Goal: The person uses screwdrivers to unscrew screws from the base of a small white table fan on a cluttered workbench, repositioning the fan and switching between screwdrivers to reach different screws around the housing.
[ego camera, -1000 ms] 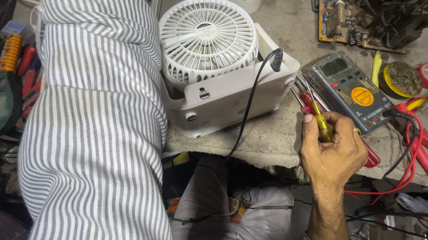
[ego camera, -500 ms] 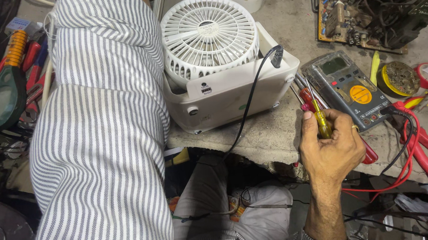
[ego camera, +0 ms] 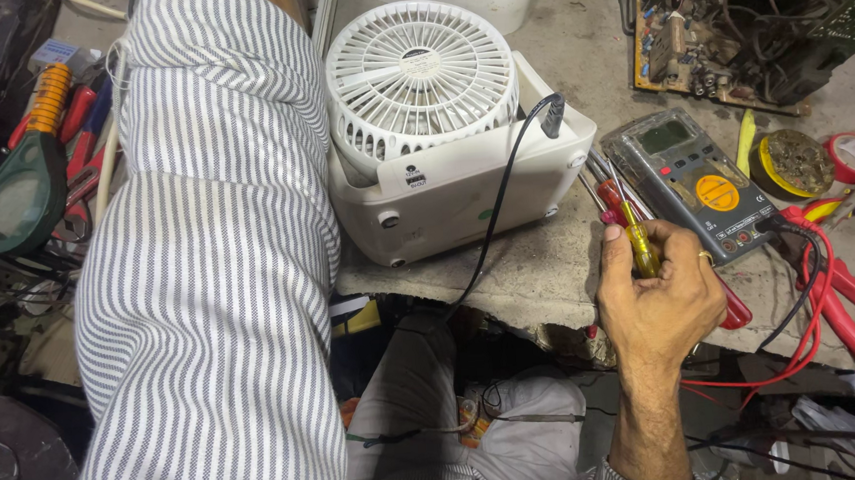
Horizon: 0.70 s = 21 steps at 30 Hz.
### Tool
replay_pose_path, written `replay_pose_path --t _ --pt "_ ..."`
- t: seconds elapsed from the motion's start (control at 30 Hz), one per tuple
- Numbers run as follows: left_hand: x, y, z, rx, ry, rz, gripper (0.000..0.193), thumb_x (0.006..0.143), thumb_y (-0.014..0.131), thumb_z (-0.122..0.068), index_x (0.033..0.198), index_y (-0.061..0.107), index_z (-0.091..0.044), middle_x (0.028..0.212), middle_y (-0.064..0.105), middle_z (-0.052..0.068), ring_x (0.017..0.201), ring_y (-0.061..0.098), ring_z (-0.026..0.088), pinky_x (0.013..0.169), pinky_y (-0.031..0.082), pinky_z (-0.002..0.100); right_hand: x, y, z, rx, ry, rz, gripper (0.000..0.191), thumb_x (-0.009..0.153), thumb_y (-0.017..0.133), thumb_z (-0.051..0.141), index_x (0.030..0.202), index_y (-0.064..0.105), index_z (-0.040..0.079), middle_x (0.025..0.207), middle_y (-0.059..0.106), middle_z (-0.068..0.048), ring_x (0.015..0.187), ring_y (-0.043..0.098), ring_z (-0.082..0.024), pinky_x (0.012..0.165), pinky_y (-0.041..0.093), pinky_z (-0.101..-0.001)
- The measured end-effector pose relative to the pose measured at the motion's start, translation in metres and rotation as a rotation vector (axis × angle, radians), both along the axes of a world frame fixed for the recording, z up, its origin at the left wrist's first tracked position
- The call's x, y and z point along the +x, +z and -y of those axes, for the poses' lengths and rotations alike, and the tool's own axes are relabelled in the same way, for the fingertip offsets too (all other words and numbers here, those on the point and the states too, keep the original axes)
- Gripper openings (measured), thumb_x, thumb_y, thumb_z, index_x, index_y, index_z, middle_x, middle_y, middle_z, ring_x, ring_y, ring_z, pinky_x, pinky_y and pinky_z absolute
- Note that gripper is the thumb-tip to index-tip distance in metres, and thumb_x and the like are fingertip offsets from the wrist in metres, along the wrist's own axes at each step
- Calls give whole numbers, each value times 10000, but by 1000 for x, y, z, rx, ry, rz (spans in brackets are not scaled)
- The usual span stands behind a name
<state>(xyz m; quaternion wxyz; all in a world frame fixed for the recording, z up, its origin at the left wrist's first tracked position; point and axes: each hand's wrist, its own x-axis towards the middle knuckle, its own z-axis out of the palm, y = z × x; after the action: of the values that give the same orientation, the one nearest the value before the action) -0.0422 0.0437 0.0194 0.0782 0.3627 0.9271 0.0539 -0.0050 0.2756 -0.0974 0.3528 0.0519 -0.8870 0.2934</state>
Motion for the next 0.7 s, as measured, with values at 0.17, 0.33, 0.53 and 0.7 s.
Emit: replay_pose_path --t 0.17,0.33,0.53,0.7 --pt "0 -1 -2 1 -2 1 612 926 762 -561 1159 647 -7 905 720 208 831 707 396 704 543 502 -1 0 0 7 3 -14 308 981 854 294 1058 712 32 741 617 -69 604 585 -207 605 439 -365" --pt "-1 -4 -1 4 1 -2 604 931 758 -561 1149 655 -7 903 719 208 828 707 396 702 543 502 -1 -2 -2 34 26 -64 310 1006 857 289 1029 701 21 767 651 -75 671 613 -210 643 458 -364" --pt "-5 2 1 13 31 -13 596 937 753 -561 1137 665 -6 900 718 208 824 707 396 698 542 503 -1 -3 -2 -14 10 -8 304 989 858 279 1054 707 23 787 654 -95 613 597 -215 604 444 -369" --pt "-3 17 15 36 131 -47 590 942 749 -561 1127 674 -6 897 718 209 820 707 396 696 541 503 0 -2 -3 6 49 -54 283 1016 857 245 1011 686 19 840 674 -80 672 608 -205 651 456 -367"
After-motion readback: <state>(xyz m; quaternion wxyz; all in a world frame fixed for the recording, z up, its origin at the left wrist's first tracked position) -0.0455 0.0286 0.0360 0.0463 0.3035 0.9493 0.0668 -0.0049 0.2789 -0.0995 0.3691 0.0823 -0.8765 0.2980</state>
